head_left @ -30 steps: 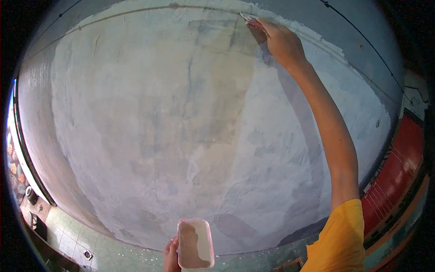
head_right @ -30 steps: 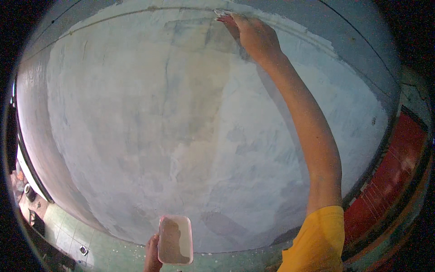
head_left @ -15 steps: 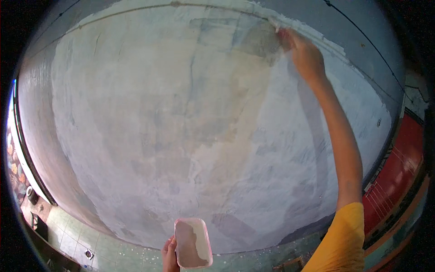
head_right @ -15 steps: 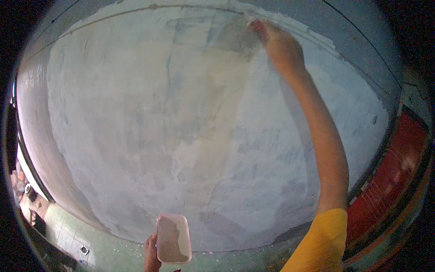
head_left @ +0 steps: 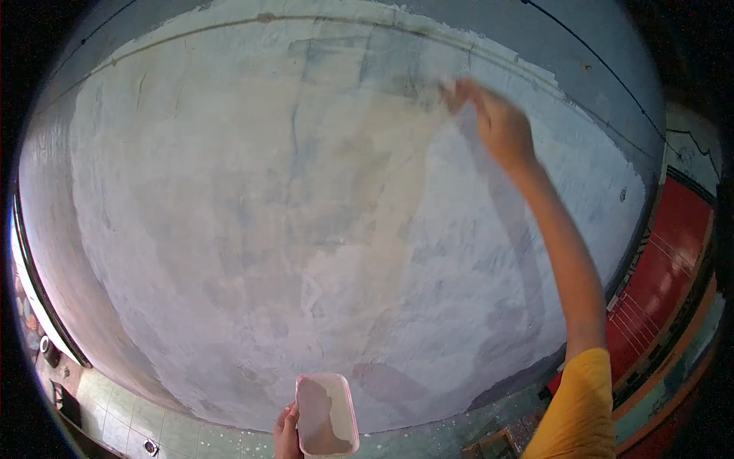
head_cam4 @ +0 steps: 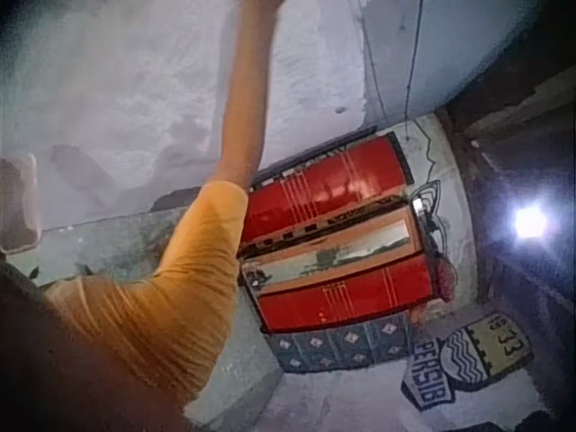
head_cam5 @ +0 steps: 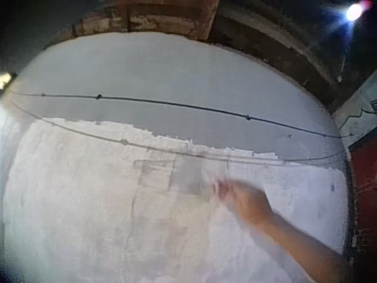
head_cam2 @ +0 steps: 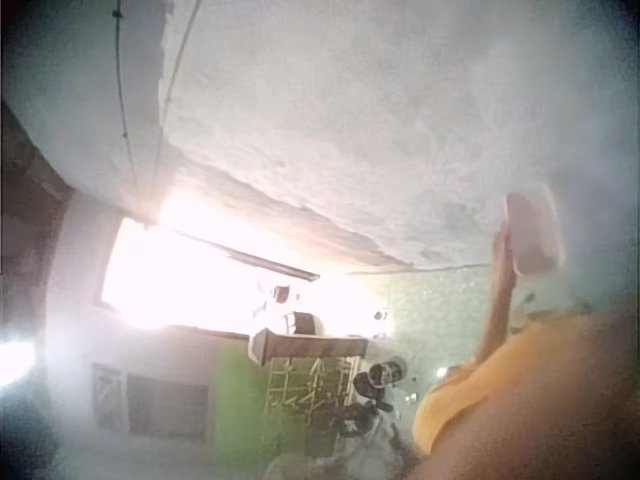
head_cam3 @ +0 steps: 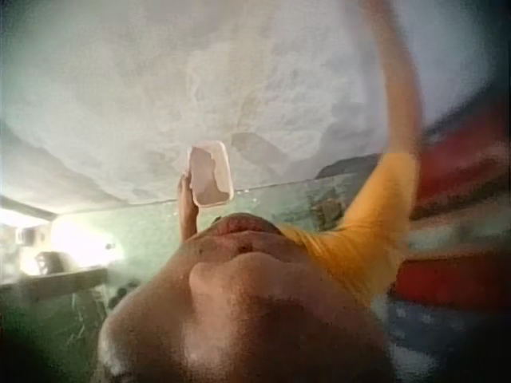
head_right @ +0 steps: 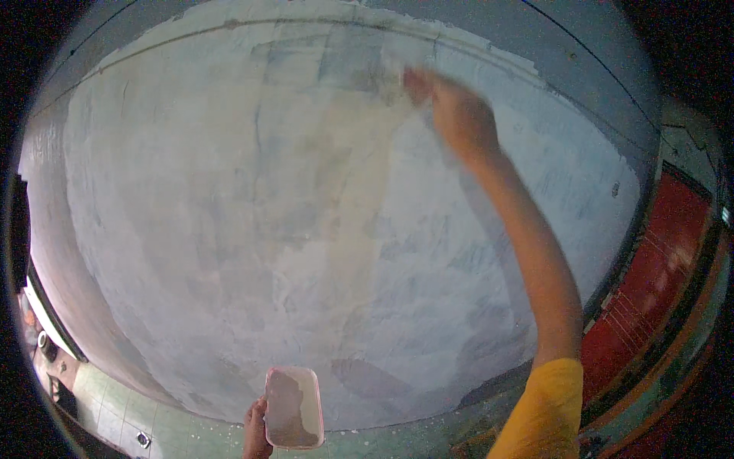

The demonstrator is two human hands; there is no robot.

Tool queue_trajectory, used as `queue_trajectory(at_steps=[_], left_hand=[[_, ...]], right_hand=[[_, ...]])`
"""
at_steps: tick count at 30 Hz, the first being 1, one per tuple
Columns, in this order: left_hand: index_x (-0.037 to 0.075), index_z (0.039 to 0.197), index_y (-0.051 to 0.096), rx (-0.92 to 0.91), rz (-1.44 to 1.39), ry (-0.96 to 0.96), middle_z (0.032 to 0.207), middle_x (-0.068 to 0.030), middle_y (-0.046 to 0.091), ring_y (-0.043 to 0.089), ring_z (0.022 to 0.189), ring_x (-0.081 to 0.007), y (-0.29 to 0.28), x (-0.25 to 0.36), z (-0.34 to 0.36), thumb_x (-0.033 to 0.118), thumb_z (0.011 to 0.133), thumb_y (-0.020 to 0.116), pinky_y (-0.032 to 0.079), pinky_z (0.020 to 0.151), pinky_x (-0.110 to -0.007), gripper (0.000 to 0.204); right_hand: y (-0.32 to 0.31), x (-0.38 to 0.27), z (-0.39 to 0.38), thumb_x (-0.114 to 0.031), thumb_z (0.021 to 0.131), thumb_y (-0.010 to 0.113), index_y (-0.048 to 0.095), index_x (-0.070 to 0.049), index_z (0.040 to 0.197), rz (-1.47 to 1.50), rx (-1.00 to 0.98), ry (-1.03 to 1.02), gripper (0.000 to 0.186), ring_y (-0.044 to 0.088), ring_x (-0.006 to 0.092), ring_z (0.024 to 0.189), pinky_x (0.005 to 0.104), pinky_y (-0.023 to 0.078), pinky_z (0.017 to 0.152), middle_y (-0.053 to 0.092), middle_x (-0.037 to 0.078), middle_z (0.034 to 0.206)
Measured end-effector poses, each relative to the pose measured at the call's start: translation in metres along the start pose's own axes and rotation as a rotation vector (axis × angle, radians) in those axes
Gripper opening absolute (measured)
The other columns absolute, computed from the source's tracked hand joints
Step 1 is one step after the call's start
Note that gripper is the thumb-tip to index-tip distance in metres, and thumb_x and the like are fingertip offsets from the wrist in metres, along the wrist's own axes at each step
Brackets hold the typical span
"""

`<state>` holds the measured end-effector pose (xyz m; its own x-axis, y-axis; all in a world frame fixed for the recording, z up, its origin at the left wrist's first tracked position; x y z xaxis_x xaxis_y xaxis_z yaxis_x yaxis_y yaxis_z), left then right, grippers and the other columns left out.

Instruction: The person uses a scraper to apply plaster from a container onto the surface of a ceiling and a wall.

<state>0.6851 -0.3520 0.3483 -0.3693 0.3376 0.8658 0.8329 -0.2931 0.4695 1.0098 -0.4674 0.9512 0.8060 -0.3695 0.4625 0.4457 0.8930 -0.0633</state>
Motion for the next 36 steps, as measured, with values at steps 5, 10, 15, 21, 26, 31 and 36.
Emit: queue_trajectory(at_steps=[5, 10, 15, 21, 26, 31, 36], left_hand=[[-0.003, 0.125, 0.058, -0.132, -0.036, 0.049, 0.116, -0.0117, 0.063, 0.063, 0.104, -0.0229, -0.005, -0.018, 0.015, 0.040, 0.100, 0.054, 0.053, 0.088, -0.038, 0.050], [-0.003, 0.125, 0.058, -0.010, 0.000, 0.032, 0.116, -0.0112, 0.063, 0.063, 0.101, -0.0222, -0.012, -0.016, 0.006, 0.041, 0.100, 0.055, 0.054, 0.084, -0.038, 0.050], [-0.003, 0.125, 0.058, 0.011, -0.086, 0.031, 0.116, -0.0112, 0.063, 0.063, 0.103, -0.0227, -0.016, -0.019, 0.004, 0.037, 0.101, 0.054, 0.054, 0.086, -0.038, 0.047], [-0.003, 0.129, 0.057, -0.039, -0.055, 0.021, 0.119, -0.0130, 0.065, 0.064, 0.107, -0.0238, 0.008, -0.004, -0.004, 0.033, 0.101, 0.053, 0.055, 0.088, -0.038, 0.046], [-0.003, 0.132, 0.057, 0.026, -0.078, 0.039, 0.120, -0.0137, 0.065, 0.065, 0.108, -0.0244, -0.020, -0.035, 0.012, 0.032, 0.101, 0.053, 0.055, 0.090, -0.039, 0.047], [-0.003, 0.131, 0.058, 0.058, -0.160, 0.030, 0.120, -0.0132, 0.065, 0.065, 0.107, -0.0243, -0.009, -0.015, -0.007, 0.028, 0.101, 0.052, 0.055, 0.091, -0.038, 0.044], [-0.004, 0.127, 0.060, 0.009, -0.096, 0.062, 0.118, -0.0117, 0.065, 0.065, 0.107, -0.0236, -0.004, -0.021, 0.006, 0.027, 0.099, 0.053, 0.055, 0.090, -0.037, 0.043]], right_hand=[[0.018, 0.028, 0.084, -0.027, 0.102, 0.047, 0.062, -0.019, 0.133, -0.128, 0.023, -0.008, 0.036, 0.069, 0.0373, 0.096, 0.0453, 0.055, 0.083, 0.072, 0.016, 0.106], [0.043, -0.085, -0.049, -0.009, 0.091, 0.057, 0.066, -0.016, 0.126, -0.005, -0.123, -0.239, 0.036, 0.072, 0.0285, 0.090, 0.0399, 0.059, 0.081, 0.074, 0.010, 0.102], [0.030, -0.072, -0.033, -0.037, 0.102, 0.053, 0.070, -0.020, 0.122, 0.146, -0.211, -0.126, 0.031, 0.073, 0.0255, 0.094, 0.0401, 0.058, 0.085, 0.075, 0.009, 0.107], [0.032, 0.001, 0.083, -0.017, 0.099, 0.049, 0.062, -0.017, 0.132, -0.013, 0.034, -0.073, 0.036, 0.069, 0.0326, 0.101, 0.0428, 0.055, 0.090, 0.071, 0.011, 0.116], [0.073, -0.087, -0.037, -0.013, 0.098, 0.047, 0.061, -0.019, 0.132, -0.073, -0.118, -0.246, 0.038, 0.070, 0.0313, 0.101, 0.0435, 0.057, 0.088, 0.071, 0.011, 0.116], [0.055, -0.104, -0.025, -0.037, 0.103, 0.049, 0.067, -0.019, 0.123, 0.142, -0.411, -0.081, 0.032, 0.072, 0.0266, 0.094, 0.0415, 0.058, 0.084, 0.073, 0.013, 0.106], [0.037, -0.037, 0.083, -0.028, 0.104, 0.049, 0.067, -0.014, 0.122, -0.023, 0.127, -0.134, 0.029, 0.072, 0.0301, 0.096, 0.0450, 0.058, 0.085, 0.073, 0.015, 0.105]])
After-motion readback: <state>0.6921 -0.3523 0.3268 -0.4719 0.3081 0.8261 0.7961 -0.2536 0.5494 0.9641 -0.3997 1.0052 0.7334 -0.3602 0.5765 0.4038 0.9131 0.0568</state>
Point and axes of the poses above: each hand's wrist, its own z-axis towards the middle knuckle, its own y-axis out of the palm, x = y × z, the point moved 8 cm from there along z, towards the middle knuckle
